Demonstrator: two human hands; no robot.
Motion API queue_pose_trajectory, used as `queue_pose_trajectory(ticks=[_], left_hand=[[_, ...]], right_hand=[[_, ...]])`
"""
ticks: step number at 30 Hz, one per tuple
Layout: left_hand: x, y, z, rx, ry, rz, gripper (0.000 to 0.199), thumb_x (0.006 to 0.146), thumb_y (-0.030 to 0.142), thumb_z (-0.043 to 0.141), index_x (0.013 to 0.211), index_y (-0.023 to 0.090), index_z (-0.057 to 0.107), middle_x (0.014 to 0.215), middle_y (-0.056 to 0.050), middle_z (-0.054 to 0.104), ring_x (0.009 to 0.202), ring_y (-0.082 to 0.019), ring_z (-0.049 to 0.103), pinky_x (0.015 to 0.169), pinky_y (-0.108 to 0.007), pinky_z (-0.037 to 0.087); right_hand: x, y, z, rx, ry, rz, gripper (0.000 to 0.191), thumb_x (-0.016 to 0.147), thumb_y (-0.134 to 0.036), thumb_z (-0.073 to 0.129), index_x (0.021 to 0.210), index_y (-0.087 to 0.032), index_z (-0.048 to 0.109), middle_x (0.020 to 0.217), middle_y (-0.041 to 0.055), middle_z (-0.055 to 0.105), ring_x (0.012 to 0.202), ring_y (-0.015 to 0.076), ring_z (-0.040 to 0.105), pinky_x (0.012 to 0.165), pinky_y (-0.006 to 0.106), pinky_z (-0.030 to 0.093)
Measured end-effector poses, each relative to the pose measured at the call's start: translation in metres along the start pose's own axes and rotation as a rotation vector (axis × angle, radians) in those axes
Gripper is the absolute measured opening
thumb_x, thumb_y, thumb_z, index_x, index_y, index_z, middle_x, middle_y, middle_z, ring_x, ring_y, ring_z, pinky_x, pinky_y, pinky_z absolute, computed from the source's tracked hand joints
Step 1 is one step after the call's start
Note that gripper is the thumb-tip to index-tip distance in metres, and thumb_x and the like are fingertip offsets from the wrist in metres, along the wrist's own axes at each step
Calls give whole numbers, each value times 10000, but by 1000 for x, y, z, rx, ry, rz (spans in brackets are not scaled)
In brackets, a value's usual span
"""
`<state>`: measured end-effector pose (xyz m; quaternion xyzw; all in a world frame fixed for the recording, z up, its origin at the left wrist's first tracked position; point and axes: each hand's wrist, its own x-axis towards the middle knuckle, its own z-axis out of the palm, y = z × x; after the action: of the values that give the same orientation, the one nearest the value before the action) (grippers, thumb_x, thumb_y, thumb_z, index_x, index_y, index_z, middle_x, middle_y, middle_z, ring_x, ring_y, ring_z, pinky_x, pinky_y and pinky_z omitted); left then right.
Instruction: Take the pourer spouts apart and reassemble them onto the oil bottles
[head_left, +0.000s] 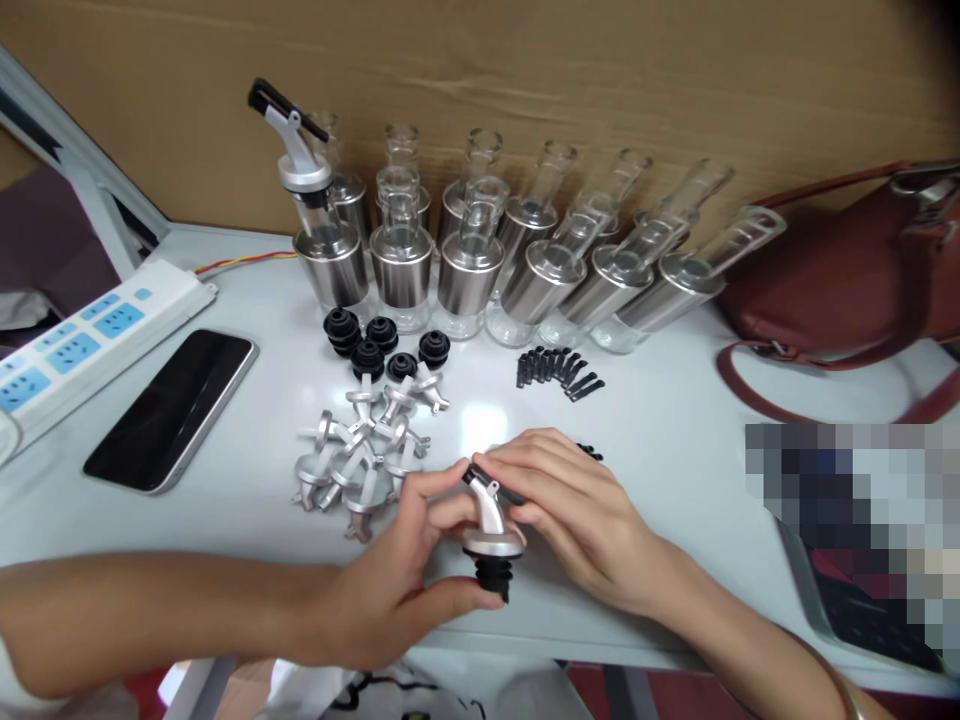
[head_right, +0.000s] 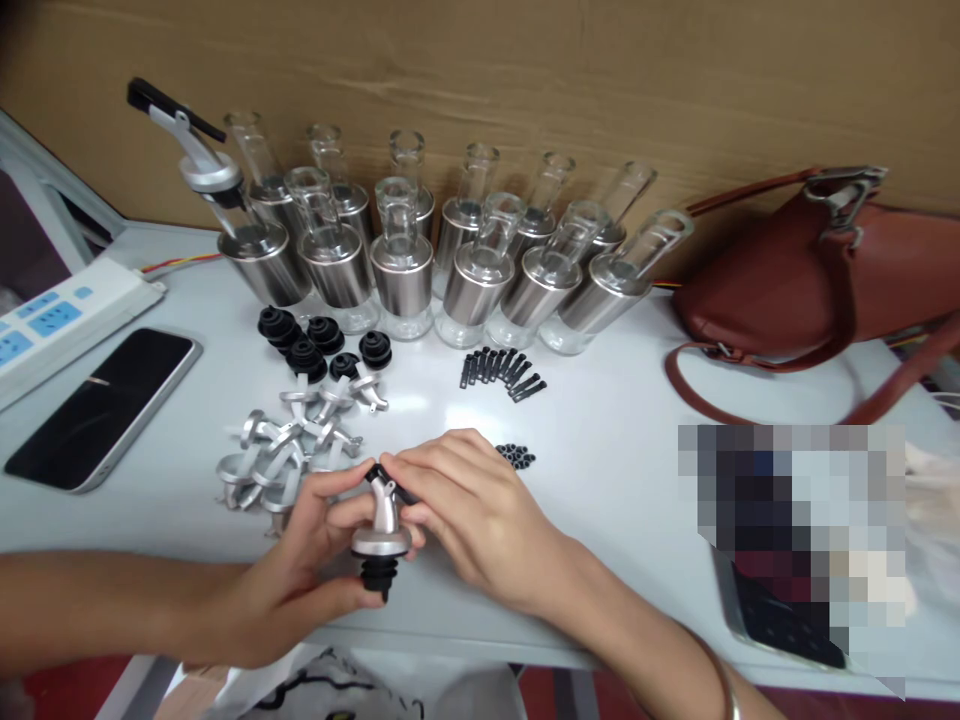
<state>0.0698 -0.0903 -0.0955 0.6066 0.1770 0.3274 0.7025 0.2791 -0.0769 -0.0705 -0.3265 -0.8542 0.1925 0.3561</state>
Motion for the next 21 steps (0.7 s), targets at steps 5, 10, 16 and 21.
queue_pose_trajectory(ticks=[5,10,16,21], left_hand=[[0,1,0,-9,6,-27,565,941,130,561,1327,334,202,1276,-88,561,1124,-193,547,974,-359,420],[0,2,0,6,0,-16,569,948,131,549,1343,349,203,1276,-84,550,1137,-198,535,984,-374,419],[-2,-3,-1,98,36,27,671,949,115,523,1438,382,146,1211,-67,526,1101,-188,545,990,-360,441],[-3,-5,-3,285,62,65,693,930,106,534,1447,426,199,1284,-56,461,1183,-201,484,1055,-350,394]], right_hand=[[1,0,2,-38,8,-12,274,980,-159,424,1231,-140,534,976,122,709,831,197,645,770,394,517],[1,-1,2,-39,2,-10,260,985,-156,408,1205,-116,540,967,133,708,832,204,640,768,395,509],[2,-2,-3,149,28,135,154,963,-287,529,1021,-173,615,836,74,696,778,196,642,733,377,502],[3,-5,-3,244,76,226,88,922,-238,578,860,-184,610,759,54,659,709,181,612,665,344,493]])
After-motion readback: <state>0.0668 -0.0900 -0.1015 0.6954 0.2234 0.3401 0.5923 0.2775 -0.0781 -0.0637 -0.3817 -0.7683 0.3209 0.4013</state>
